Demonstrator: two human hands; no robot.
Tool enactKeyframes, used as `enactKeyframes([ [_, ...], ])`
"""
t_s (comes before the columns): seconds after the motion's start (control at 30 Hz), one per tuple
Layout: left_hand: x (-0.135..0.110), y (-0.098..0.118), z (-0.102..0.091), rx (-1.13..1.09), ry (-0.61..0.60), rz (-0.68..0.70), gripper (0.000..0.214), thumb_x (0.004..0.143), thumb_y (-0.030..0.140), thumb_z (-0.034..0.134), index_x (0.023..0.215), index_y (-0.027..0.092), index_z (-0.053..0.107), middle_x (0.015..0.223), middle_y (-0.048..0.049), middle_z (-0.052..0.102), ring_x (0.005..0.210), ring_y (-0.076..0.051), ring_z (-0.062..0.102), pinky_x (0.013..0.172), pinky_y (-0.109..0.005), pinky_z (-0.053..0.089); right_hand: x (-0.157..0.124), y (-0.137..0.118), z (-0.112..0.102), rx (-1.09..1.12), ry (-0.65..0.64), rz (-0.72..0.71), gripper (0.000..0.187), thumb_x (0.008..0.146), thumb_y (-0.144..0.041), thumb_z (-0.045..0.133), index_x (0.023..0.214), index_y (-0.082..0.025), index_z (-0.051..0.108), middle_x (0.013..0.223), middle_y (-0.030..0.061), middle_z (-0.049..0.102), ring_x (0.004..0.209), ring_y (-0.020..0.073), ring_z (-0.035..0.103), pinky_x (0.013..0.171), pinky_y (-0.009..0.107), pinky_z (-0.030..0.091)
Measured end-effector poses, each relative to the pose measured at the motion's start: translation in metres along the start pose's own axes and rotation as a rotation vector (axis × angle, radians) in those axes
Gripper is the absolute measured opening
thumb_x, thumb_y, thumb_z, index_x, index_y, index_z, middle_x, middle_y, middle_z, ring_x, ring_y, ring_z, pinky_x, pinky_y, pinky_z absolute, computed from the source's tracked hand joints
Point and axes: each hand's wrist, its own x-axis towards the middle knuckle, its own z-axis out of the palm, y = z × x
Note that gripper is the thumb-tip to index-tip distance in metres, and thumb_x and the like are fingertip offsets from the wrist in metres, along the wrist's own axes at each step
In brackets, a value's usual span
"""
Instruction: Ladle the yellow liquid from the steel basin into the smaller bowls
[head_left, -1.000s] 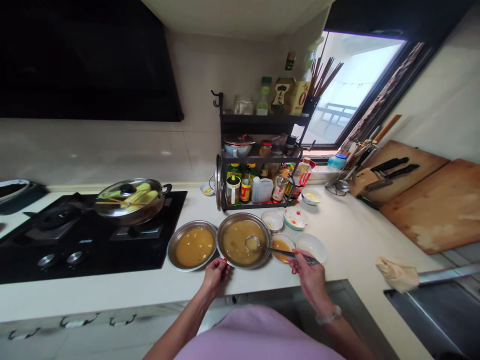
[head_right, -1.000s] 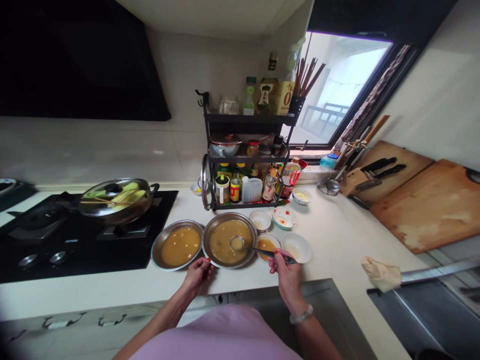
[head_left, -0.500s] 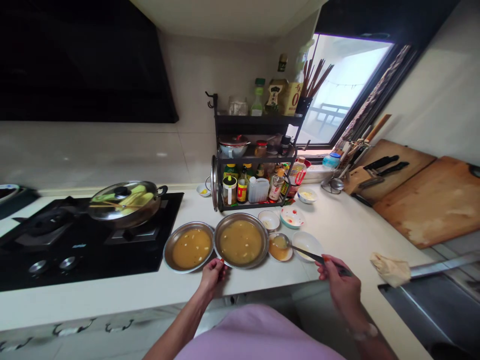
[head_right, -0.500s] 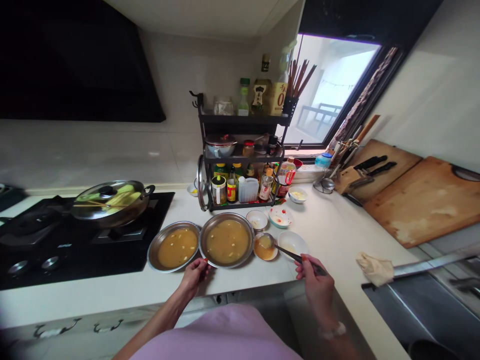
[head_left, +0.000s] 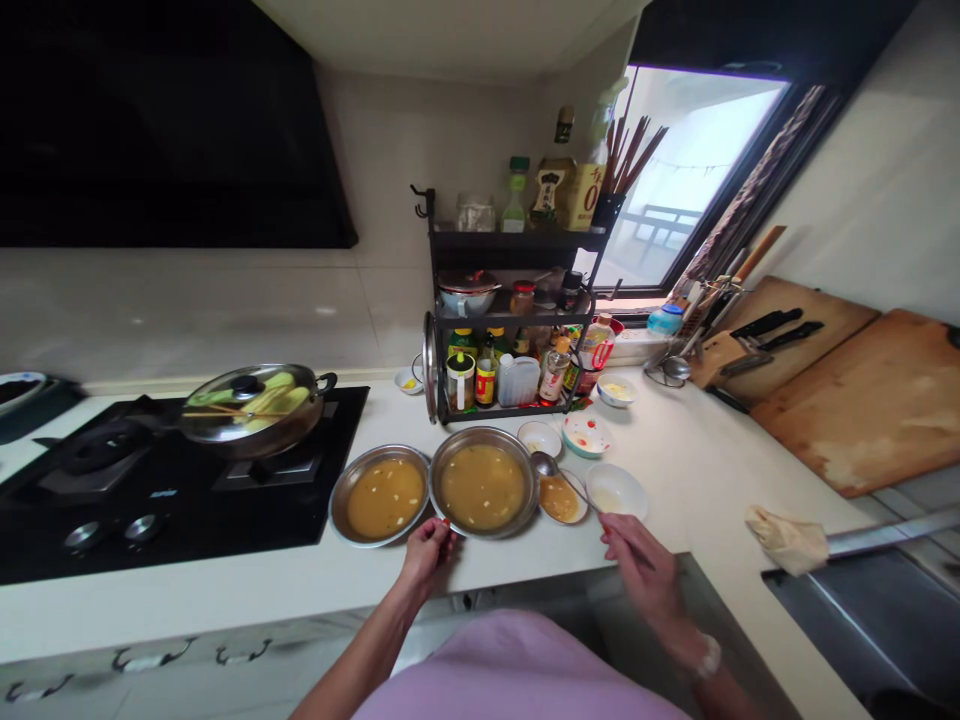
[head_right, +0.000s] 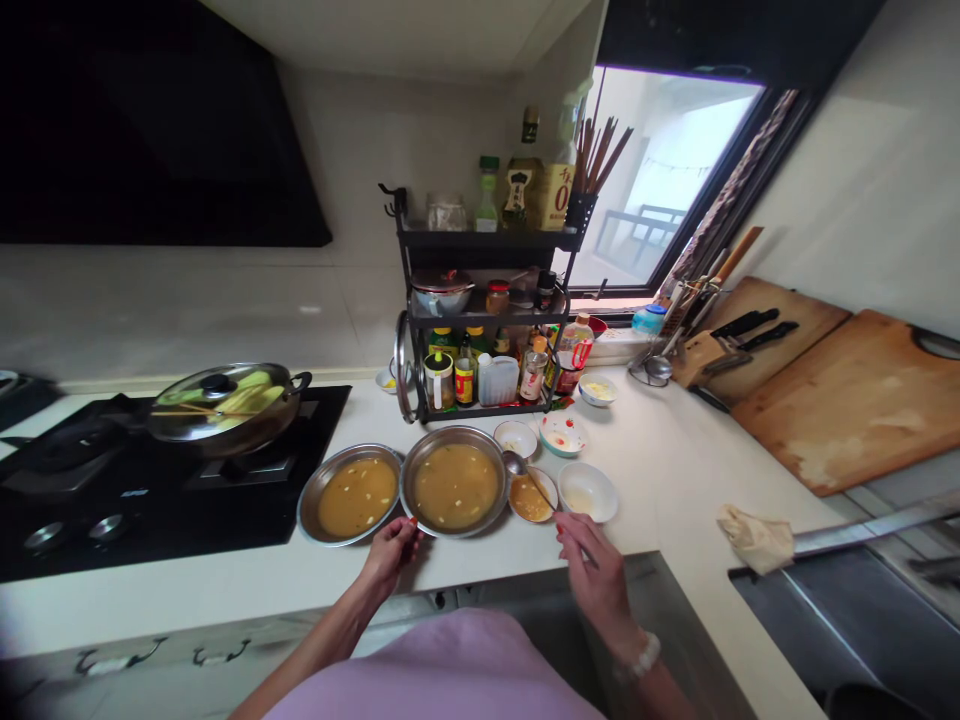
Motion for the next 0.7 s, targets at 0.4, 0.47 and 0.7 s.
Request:
enactKeyframes([
  [0.4,-0.007,0.008,0.006,0.024,0.02,-0.003,0.044,0.049,0.051,0.075,0.061,0.017,0.05,0.053,0.0029,0.056,0.043,-0.007,0.044,0.042,-0.019,0.033,0.021,0.037,0.084,-0.012,-0.258,-0.102,0.026,0.087,-0.034,0.047,0.096,-0.021,0.068,0.086,0.0088,0.065,0.07,0.0177,0.062,0.051,0.027,0.054],
  [0.47,-0.007,0.008,0.006,0.015,0.024,-0.004,0.045,0.049,0.052,0.075,0.061,0.017,0.049,0.053,0.0029,0.056,0.044,-0.006,0.044,0.043,-0.019,0.033,0.019,0.038,0.089,0.036,-0.229,0.018,0.028,0.085,-0.039,0.049,0.095,-0.02,0.067,0.079,0.0077,0.066,0.058,0.0158,0.061,0.046,0.027,0.053],
  [0.7,-0.004,0.005,0.005,0.003,0.025,-0.006,0.044,0.05,0.051,0.075,0.061,0.017,0.049,0.054,0.0029,0.057,0.043,-0.006,0.045,0.043,-0.018,0.032,0.02,0.039,0.086,0.268,0.024,0.382,0.039,0.073,-0.05,0.061,0.088,-0.014,0.063,0.056,0.003,0.063,0.042,0.0144,0.054,0.041,0.027,0.047],
])
